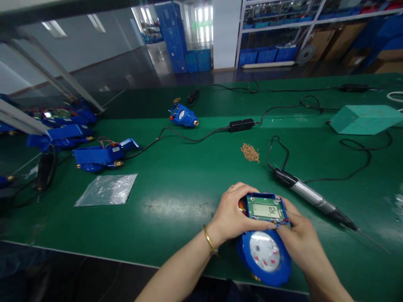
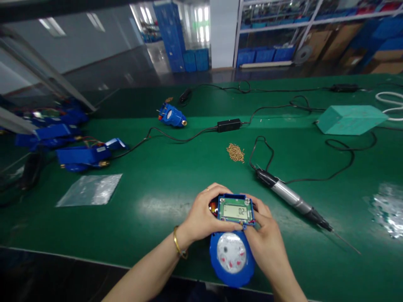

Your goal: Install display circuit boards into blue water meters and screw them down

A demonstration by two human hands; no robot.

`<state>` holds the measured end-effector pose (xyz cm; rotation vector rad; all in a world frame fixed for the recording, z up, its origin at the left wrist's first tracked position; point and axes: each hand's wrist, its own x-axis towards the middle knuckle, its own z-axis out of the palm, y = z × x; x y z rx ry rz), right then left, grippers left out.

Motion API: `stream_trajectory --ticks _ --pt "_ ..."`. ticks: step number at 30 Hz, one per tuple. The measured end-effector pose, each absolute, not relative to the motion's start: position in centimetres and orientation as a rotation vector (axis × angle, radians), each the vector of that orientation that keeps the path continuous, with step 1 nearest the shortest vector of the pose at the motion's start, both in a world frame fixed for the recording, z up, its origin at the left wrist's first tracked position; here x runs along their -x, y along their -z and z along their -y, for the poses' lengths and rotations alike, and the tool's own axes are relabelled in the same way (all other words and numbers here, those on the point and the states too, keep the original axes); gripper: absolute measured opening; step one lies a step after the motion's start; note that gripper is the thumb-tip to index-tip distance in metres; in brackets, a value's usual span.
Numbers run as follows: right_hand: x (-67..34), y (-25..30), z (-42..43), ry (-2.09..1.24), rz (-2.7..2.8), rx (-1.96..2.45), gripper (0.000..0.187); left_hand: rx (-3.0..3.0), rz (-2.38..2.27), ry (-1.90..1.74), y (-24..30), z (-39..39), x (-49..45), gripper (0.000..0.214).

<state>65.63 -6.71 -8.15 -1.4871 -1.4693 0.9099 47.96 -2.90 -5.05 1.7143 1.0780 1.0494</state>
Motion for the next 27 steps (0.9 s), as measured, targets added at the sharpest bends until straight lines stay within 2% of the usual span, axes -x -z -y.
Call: stream_trajectory --ticks 9,19,24,27 --pt "-65.3 7.8 10.5 -0.772 1.435 1.549 0.027 -1.708 -1.085 -1.05 5.1 2.9 -47.8 0.056" --pt "-65.1 5.0 11.1 -0.084 1.559 1.512 0.022 -1.72 -1.125 -1.038 5.4 2.9 -47.8 0.055" --pt "-64.2 4.5 10.3 -0.04 1.683 1.461 0.013 -1.751 -1.139 -1.042 5.6 3.1 -47.7 0.053" --pt "-63.7 4.5 10.2 -0.026 1.677 1.486 0.014 -1.759 -1.153 -1.055 5.5 3.3 -47.7 0.054"
